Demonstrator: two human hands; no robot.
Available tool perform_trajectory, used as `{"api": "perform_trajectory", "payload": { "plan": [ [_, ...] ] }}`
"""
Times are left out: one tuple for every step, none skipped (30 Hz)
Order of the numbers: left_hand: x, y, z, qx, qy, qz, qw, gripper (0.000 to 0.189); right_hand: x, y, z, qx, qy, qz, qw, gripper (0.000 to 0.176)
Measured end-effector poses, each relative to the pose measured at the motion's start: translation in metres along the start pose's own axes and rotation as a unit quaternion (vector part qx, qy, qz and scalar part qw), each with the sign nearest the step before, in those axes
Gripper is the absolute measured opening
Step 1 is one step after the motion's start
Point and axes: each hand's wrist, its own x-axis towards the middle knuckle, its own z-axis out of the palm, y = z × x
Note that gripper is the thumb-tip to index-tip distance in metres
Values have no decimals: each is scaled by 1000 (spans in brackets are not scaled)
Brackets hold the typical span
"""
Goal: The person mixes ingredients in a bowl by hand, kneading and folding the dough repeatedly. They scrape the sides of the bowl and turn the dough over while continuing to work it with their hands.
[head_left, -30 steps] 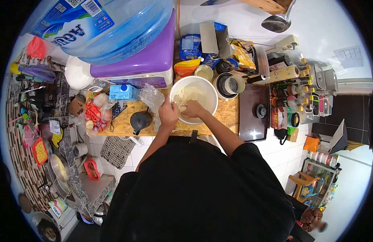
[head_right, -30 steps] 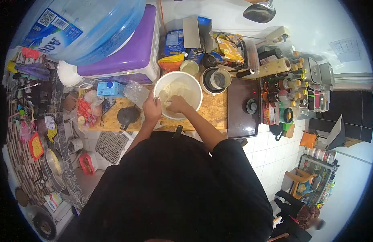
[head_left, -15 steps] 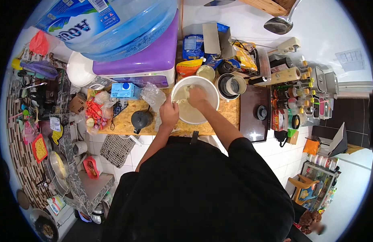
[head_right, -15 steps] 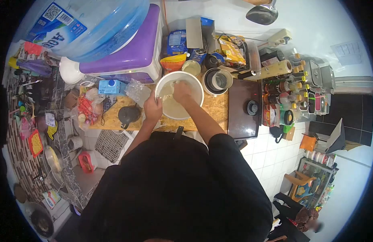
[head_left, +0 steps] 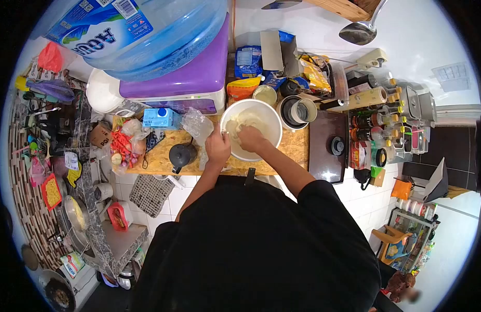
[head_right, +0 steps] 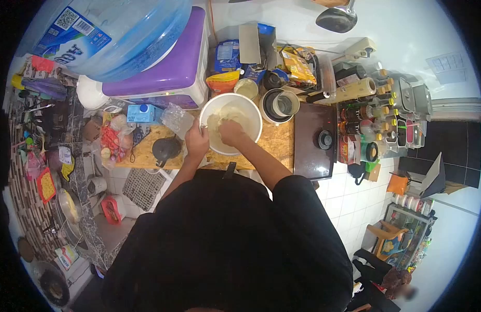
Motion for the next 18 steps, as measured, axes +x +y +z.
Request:
{"api": "perform_trajectory", "payload": {
  "plan": [
    [0, -2, 2, -4, 8, 5, 1000, 46, -3, -1, -4, -16, -63, 3, 998, 28],
    [0, -3, 3, -7, 16, 10, 1000, 46, -7, -2, -9, -16, -62, 4, 998, 28],
    [0, -4, 3, -7, 17, 11, 1000, 46, -11, -2, -13, -3, -77, -11, 997, 30],
    [0, -5, 2, -10, 15, 13, 1000, 46, -14, -2, -17, 10, -91, -25, 995, 32],
    [1, -5, 3, -14, 14, 14, 1000, 46, -16, 0, -23, 9, -91, -26, 995, 32],
    [1, -6, 3, -14, 15, 13, 1000, 46, -17, 0, -34, 26, -108, -28, 993, 32],
    [1, -8, 4, -11, 18, 22, 1000, 46, -17, 2, -42, 43, -124, -30, 991, 33],
    [0, -9, 5, -8, 21, 31, 999, 47, -19, 5, -50, 43, -125, -30, 991, 33],
    [0, -7, 3, -9, 20, 30, 999, 47, -20, 11, -57, 76, -107, -61, 990, 35],
    [0, -4, 0, -8, 9, 22, 1000, 47, -21, 17, -65, 108, -87, -92, 986, 39],
    [0, -2, -3, -6, -2, 14, 1000, 48, -21, 22, -74, 108, -87, -93, 986, 39],
    [0, -4, -2, -6, -2, 13, 1000, 48, -22, 28, -83, 104, -83, -106, 985, 42],
    [-1, -7, 1, -4, 7, 20, 1000, 48, -26, 29, -93, 100, -80, -119, 985, 45],
    [-1, -8, 3, -2, 17, 26, 1000, 48, -37, 22, -121, 100, -80, -119, 985, 45],
    [-1, -8, 2, -2, 18, 26, 1000, 48, -51, 8, -163, 188, -124, -86, 971, 45],
    [-1, -6, 1, 0, 19, 22, 1000, 48, -59, 1, -183, 275, -166, -51, 946, 45],
    [-2, -5, 2, 1, 21, 19, 1000, 49, -58, 6, -179, 275, -167, -50, 946, 45],
    [-2, -4, 2, 0, 20, 19, 1000, 49, -52, 15, -169, 372, -169, -24, 913, 45]
  ]
}}
